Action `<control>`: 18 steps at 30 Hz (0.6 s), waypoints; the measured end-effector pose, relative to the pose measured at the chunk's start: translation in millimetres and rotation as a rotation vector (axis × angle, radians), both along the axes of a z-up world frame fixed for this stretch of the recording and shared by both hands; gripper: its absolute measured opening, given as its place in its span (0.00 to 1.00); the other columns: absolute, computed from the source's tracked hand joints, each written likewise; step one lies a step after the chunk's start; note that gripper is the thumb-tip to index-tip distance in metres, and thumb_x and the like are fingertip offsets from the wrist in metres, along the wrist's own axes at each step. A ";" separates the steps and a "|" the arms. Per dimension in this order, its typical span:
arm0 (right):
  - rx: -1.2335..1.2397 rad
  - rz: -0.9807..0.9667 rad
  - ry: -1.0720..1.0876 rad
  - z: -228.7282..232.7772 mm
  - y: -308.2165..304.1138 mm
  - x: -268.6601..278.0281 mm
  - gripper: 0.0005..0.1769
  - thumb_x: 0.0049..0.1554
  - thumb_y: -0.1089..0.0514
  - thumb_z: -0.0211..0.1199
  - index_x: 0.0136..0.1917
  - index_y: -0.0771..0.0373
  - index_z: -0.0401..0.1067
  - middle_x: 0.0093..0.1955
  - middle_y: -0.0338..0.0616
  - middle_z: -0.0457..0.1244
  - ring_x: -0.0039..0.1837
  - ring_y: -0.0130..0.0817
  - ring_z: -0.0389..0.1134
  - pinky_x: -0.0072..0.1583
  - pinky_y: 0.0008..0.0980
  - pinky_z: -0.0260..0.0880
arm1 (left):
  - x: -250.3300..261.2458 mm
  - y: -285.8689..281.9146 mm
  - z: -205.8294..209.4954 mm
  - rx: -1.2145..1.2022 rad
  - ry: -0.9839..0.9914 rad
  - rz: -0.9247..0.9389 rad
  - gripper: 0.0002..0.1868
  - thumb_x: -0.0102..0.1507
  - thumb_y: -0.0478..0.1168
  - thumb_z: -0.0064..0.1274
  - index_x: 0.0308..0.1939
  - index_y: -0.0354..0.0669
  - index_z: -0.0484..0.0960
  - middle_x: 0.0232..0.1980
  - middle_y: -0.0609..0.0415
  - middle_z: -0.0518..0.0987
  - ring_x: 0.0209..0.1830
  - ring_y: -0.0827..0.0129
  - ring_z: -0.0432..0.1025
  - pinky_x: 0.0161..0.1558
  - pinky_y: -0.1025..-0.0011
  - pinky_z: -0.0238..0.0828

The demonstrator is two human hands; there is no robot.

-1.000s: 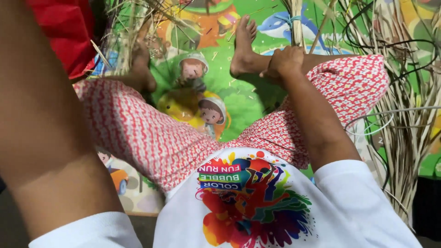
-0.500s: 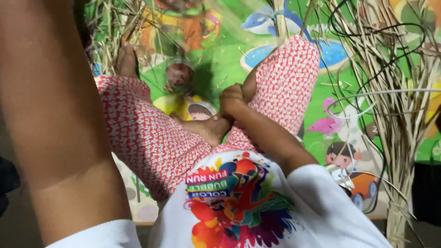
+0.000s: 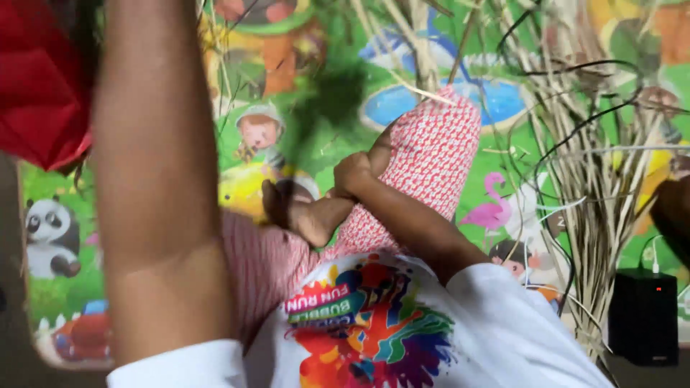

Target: A person is weaving dried leaves together to create a bundle or craft item while sitting on the floor.

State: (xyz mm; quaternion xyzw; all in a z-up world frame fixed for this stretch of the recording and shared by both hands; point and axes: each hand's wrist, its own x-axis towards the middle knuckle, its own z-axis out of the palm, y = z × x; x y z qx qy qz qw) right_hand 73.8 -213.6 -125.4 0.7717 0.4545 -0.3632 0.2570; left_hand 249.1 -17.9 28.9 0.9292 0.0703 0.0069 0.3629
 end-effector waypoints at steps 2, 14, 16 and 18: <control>-0.041 -0.021 0.021 -2.2 -0.3 -2.1 0.23 0.61 0.41 0.46 0.56 0.47 0.80 0.59 0.32 0.71 0.62 0.38 0.72 0.56 0.52 0.70 | 0.4 8.5 -21.2 0.021 0.022 0.012 0.20 0.64 0.56 0.55 0.36 0.45 0.87 0.25 0.60 0.79 0.19 0.72 0.66 0.20 0.67 0.64; 1.197 -0.794 0.605 127.5 -25.5 -0.8 0.12 0.52 0.54 0.73 0.35 0.60 0.72 0.29 0.36 0.62 0.29 0.27 0.59 0.33 0.27 0.59 | -32.0 -12.1 -109.3 0.009 0.468 0.291 0.18 0.58 0.43 0.61 0.49 0.41 0.80 0.44 0.51 0.85 0.46 0.54 0.79 0.64 0.29 0.53; 1.422 -0.973 0.671 165.7 -29.7 7.6 0.12 0.51 0.56 0.75 0.35 0.57 0.72 0.36 0.38 0.65 0.39 0.27 0.64 0.45 0.30 0.70 | -29.2 0.1 -164.9 0.023 0.346 0.296 0.14 0.54 0.47 0.63 0.34 0.39 0.88 0.38 0.42 0.85 0.36 0.47 0.78 0.43 0.54 0.75; 1.672 -0.985 0.631 190.3 -39.6 22.7 0.09 0.53 0.60 0.70 0.43 0.60 0.71 0.40 0.40 0.66 0.42 0.28 0.66 0.49 0.28 0.70 | -22.3 3.0 -130.0 -0.010 0.243 0.349 0.11 0.57 0.45 0.56 0.32 0.44 0.89 0.36 0.44 0.85 0.32 0.50 0.78 0.39 0.55 0.76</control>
